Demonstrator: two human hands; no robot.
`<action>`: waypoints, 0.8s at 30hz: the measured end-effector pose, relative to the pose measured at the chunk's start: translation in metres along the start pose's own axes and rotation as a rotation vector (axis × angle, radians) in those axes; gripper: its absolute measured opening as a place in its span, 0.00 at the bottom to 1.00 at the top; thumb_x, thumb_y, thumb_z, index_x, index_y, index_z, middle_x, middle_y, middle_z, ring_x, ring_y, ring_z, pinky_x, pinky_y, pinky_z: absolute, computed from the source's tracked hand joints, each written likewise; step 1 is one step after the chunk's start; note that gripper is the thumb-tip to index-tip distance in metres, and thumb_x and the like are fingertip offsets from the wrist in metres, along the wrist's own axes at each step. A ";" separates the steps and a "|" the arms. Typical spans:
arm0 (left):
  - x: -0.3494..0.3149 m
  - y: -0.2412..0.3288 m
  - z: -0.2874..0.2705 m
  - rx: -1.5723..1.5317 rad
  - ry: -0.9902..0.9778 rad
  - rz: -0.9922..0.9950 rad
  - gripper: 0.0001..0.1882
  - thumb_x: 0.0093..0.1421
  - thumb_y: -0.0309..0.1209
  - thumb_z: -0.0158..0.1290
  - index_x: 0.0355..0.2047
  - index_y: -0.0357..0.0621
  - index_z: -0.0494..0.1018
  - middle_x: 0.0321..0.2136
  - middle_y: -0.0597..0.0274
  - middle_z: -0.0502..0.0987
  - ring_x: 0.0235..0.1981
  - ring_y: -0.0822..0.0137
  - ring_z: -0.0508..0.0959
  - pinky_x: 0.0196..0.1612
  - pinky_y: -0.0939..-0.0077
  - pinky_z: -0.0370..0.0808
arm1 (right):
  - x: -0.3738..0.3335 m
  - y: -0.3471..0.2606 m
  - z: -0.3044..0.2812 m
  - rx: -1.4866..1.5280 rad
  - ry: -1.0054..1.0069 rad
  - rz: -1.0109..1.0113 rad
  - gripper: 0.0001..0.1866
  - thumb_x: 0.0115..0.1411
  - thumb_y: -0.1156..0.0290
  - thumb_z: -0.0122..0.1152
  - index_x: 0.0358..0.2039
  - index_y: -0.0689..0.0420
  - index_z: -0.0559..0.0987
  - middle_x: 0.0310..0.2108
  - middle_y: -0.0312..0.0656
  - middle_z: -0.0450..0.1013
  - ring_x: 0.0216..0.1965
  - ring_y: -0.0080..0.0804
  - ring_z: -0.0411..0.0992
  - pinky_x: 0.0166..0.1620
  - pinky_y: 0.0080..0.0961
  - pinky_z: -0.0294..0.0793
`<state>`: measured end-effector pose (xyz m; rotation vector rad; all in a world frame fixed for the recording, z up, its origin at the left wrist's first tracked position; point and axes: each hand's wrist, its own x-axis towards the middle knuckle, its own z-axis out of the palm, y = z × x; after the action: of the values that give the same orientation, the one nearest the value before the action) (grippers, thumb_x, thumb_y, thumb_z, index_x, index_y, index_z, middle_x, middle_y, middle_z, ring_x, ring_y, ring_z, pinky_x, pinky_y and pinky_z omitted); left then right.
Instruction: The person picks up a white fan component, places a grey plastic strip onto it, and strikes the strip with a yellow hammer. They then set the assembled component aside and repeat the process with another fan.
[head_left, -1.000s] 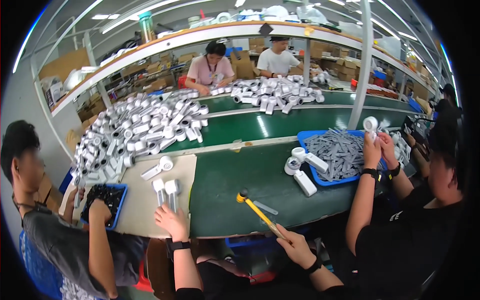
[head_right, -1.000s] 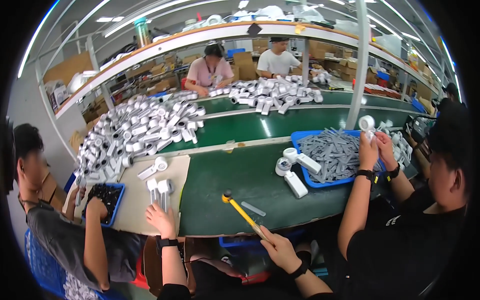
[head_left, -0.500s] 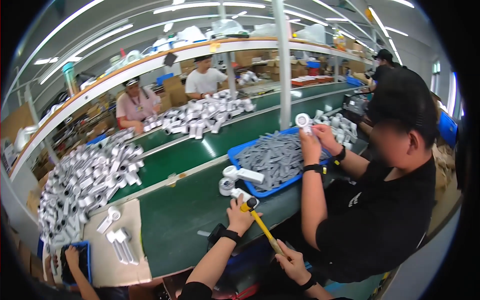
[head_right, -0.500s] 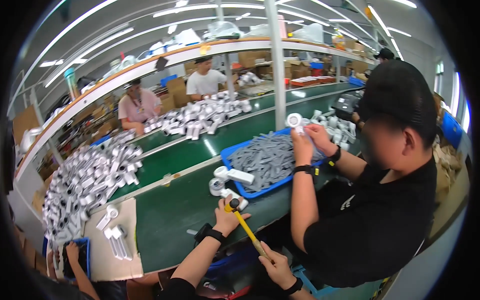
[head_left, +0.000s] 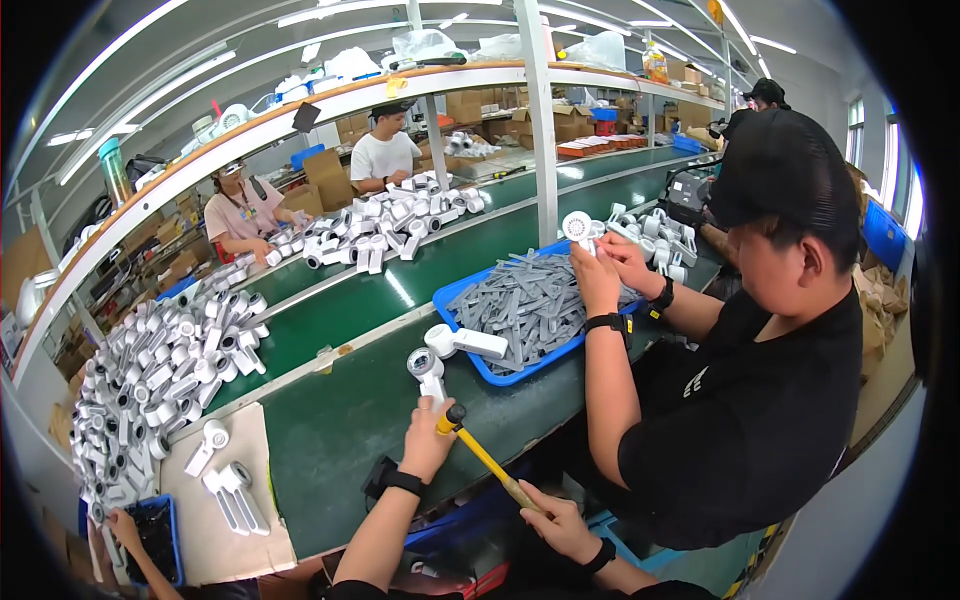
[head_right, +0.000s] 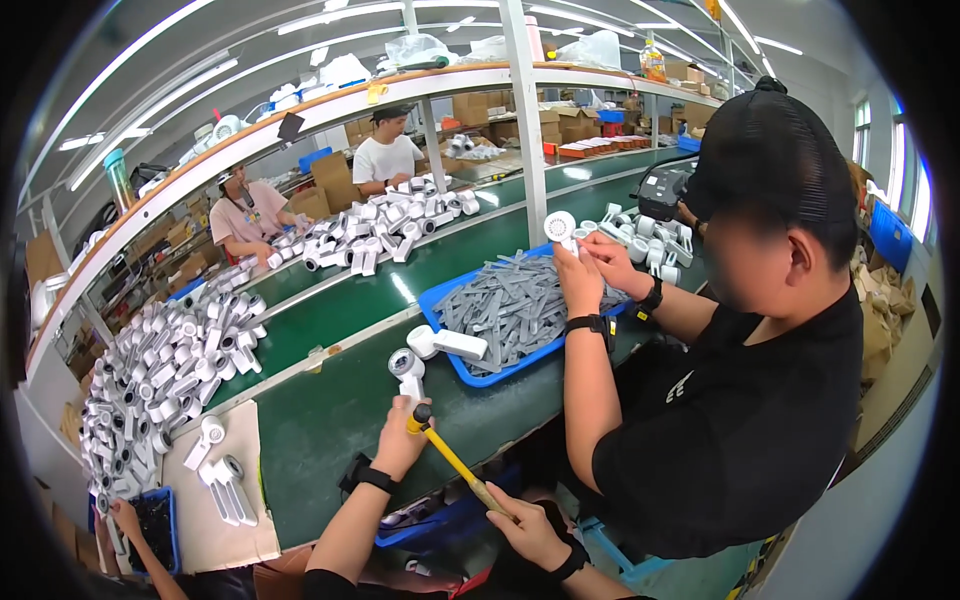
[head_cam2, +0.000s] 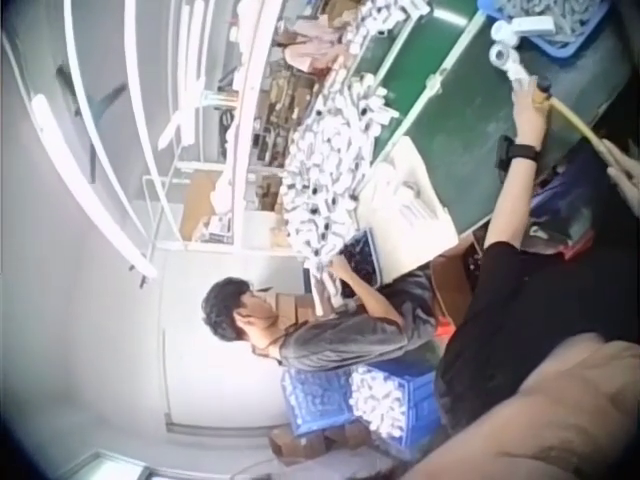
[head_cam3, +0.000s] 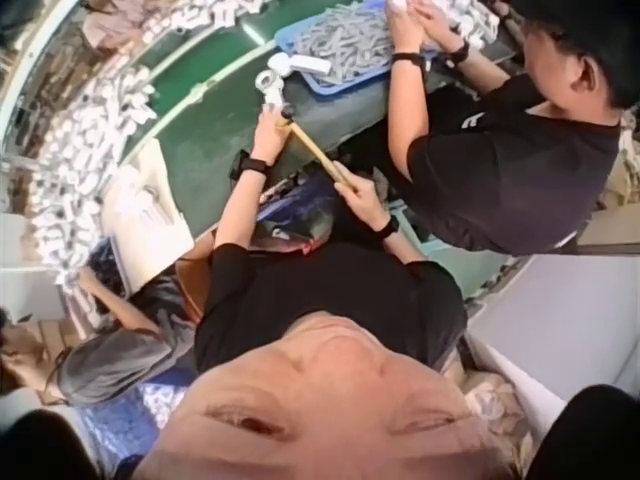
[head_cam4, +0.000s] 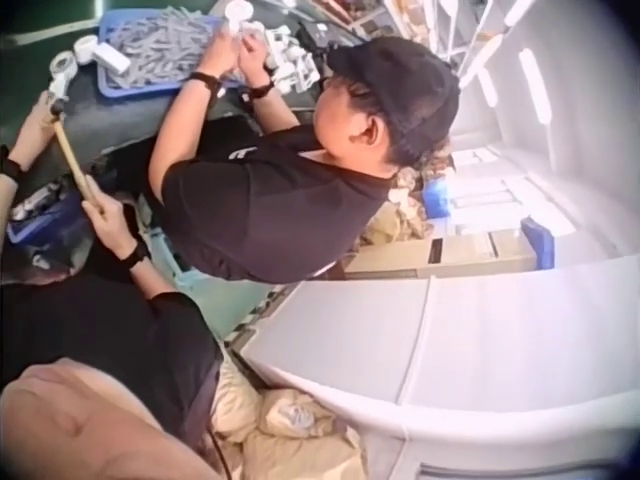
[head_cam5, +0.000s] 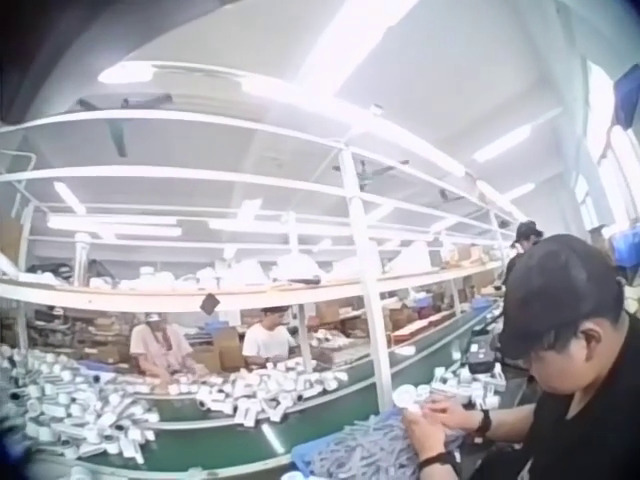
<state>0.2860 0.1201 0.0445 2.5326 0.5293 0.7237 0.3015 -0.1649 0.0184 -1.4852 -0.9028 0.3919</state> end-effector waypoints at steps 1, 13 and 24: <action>-0.002 -0.009 -0.011 0.066 0.062 0.086 0.23 0.55 0.27 0.59 0.53 0.51 0.73 0.50 0.47 0.68 0.46 0.44 0.73 0.47 0.54 0.76 | 0.001 -0.001 0.002 0.004 -0.010 0.000 0.29 0.64 0.75 0.60 0.66 0.52 0.68 0.28 0.30 0.74 0.22 0.13 0.66 0.27 0.13 0.67; -0.112 -0.147 -0.138 0.058 0.368 -0.292 0.20 0.60 0.30 0.59 0.52 0.37 0.75 0.41 0.45 0.81 0.36 0.56 0.83 0.44 0.67 0.77 | 0.020 -0.013 0.049 -0.064 -0.182 -0.148 0.30 0.64 0.74 0.61 0.66 0.58 0.66 0.31 0.36 0.74 0.28 0.19 0.70 0.35 0.20 0.71; -0.213 -0.113 -0.158 0.113 0.466 -0.432 0.13 0.53 0.26 0.63 0.39 0.35 0.78 0.32 0.47 0.77 0.37 0.49 0.76 0.42 0.58 0.73 | 0.056 -0.041 0.126 -0.262 -0.509 -0.261 0.26 0.63 0.68 0.61 0.63 0.52 0.72 0.27 0.46 0.72 0.27 0.44 0.73 0.33 0.36 0.74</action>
<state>0.0014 0.1625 0.0217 2.2174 1.2563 1.1354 0.2347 -0.0425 0.0533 -1.5017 -1.5844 0.4806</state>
